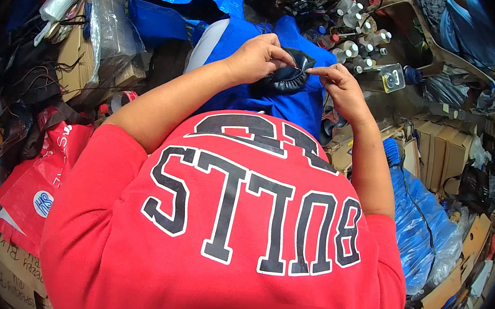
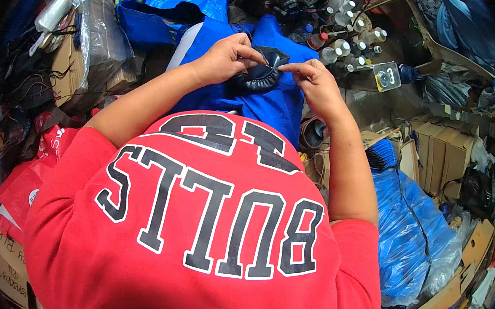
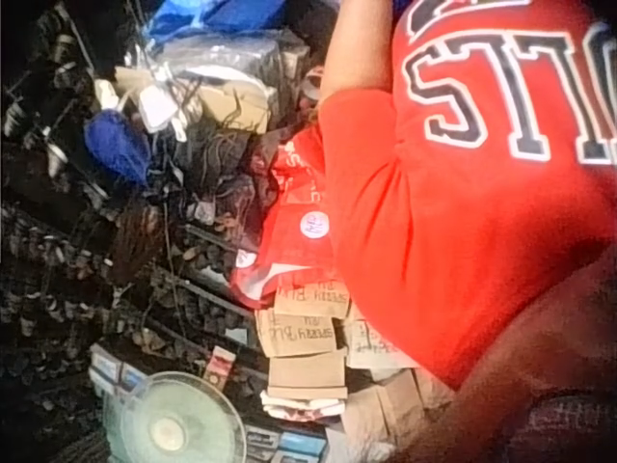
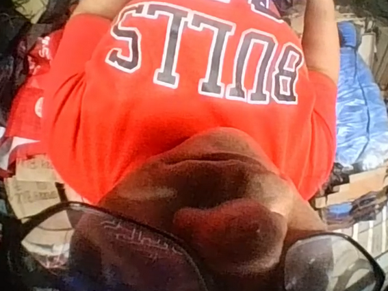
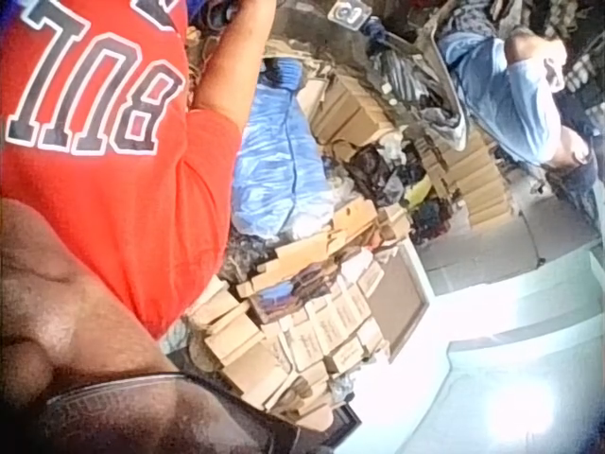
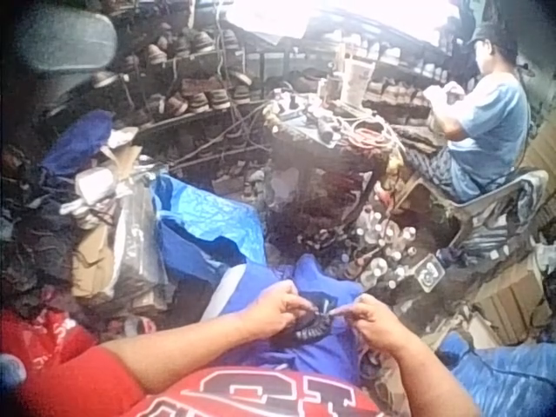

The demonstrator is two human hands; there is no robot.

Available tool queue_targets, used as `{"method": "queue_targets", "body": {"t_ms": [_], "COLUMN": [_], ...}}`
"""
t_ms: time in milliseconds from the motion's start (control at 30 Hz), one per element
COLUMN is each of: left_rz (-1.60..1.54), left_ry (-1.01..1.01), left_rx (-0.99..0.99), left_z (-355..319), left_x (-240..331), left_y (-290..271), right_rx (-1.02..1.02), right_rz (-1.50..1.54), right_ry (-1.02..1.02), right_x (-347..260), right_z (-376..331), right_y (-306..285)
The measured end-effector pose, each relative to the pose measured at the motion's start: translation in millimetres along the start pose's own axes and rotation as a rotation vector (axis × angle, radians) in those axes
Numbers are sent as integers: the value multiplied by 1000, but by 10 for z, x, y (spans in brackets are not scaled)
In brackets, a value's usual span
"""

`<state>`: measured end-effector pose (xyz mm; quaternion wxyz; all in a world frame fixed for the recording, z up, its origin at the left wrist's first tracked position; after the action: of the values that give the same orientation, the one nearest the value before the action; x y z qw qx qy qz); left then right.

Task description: Manually stitching a black leather component of a shoe with a needle and thread.

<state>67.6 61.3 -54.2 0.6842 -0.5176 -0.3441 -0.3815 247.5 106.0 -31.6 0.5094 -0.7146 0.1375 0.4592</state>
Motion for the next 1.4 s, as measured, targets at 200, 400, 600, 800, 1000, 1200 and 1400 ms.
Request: {"method": "queue_targets", "body": {"t_ms": [200, 400, 600, 800, 1000, 1200, 1400], "left_rz": [-18, -50, 18, -55, -45, 16, -99], "left_ry": [5, -4, 118, 21, 45, 107, 30], "left_rx": [-16, -21, -8, -38, -33, -29, -131], "left_z": [11, 15, 45, 37, 38, 51, 154], "left_x": [20, 20, 149, 74, 56, 86, -20], "left_y": [2, 20, -30, -21, -14, 41, 132], "right_rx": [-23, -26, -42, -64, -78, -99, -161], "right_rz": [41, 43, 15, 51, 95, 160, 315], "right_ry": [40, 27, 19, 28, 31, 100, 176], "right_x": [11, 31, 26, 84, 119, 123, 172], "right_z": [10, 30, 56, 81, 88, 66, 70], "right_y": [-2, -2, -4, 15, 34, 28, 82]}}
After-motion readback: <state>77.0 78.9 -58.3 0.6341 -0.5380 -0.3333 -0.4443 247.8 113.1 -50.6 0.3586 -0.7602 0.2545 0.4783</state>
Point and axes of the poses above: each hand's wrist, its own z-axis towards the middle knuckle, its own y-axis out of the palm, x = y × z, the point moved 6 cm from there along z, towards the middle knuckle, and after that the axes turned 15 degrees about x, right-handed, at the moved point
